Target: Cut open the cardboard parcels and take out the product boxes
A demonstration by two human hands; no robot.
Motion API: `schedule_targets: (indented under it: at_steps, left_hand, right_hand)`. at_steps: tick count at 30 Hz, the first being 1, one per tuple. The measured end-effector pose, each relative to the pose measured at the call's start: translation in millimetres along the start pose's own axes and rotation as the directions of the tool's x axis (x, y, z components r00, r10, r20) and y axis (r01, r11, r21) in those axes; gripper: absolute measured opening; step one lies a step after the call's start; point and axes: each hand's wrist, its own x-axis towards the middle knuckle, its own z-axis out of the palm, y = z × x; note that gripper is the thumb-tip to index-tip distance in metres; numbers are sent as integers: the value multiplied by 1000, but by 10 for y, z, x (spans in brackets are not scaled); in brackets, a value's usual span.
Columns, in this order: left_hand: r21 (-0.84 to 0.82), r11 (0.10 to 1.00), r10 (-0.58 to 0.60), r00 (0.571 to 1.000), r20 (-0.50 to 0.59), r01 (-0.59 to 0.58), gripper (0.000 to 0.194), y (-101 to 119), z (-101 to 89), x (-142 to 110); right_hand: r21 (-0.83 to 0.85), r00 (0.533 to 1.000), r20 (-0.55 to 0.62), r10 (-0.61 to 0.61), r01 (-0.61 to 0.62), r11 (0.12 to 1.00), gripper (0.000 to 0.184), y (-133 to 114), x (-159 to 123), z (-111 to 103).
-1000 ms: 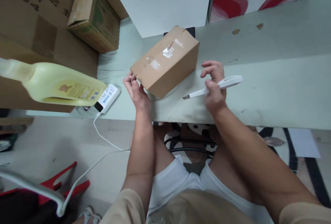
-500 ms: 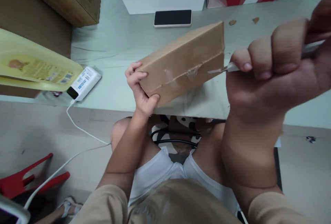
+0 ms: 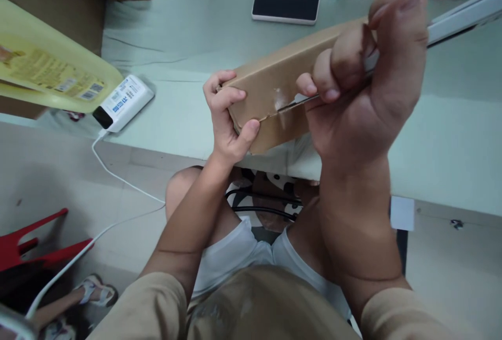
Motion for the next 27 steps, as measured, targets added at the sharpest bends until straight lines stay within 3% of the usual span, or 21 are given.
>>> schedule_targets:
  at_steps: [3,7,9,12,14,17,19,20,23,27]
  left_hand:
    - [27,998,50,997,60,-52,69,-43,-14,-7]
    - [22,1000,-3,1000,-21,4,64,-107,-32,-26]
    - [10,999,54,999,-1,-54,65,-123,-48,-26]
    - [-6,975,222,967,124,-223,61,-108,-73,-15]
    - [-17,966,256,955,152,-257,59,-83,-84,-6]
    - [-21,988,155,982,104,-154,67,-60,-94,3]
    - [-25,997,69,995,66,-68,68,-65,-102,6]
    - [-36,998,53,997,58,-51,67,-70,-107,7]
    - [-86,990,114,991,72,-108,58,-89,-118,9]
    - [-107,985,141,988,69,-133,56,-89,-115,16]
  right_hand:
    - [63,999,24,-28,26,998,57,19,-4,15]
    - [195,995,57,-86,73,978,48,43,14,28]
    - [213,992,72,-99,82,974,39,52,24,31]
    - [258,987,87,-136,110,960,26,71,45,12]
    - [311,981,122,-148,104,945,22,87,76,-29]
    - [358,974,141,-177,117,926,34,89,160,-147]
    - [360,976,60,-210,175,916,14,61,233,-257]
    - [351,977,24,-212,190,917,18,40,270,-313]
    - [365,990,-13,-137,132,921,53,-29,355,-433]
    - [346,995,-45,-84,94,934,54,-62,360,-412]
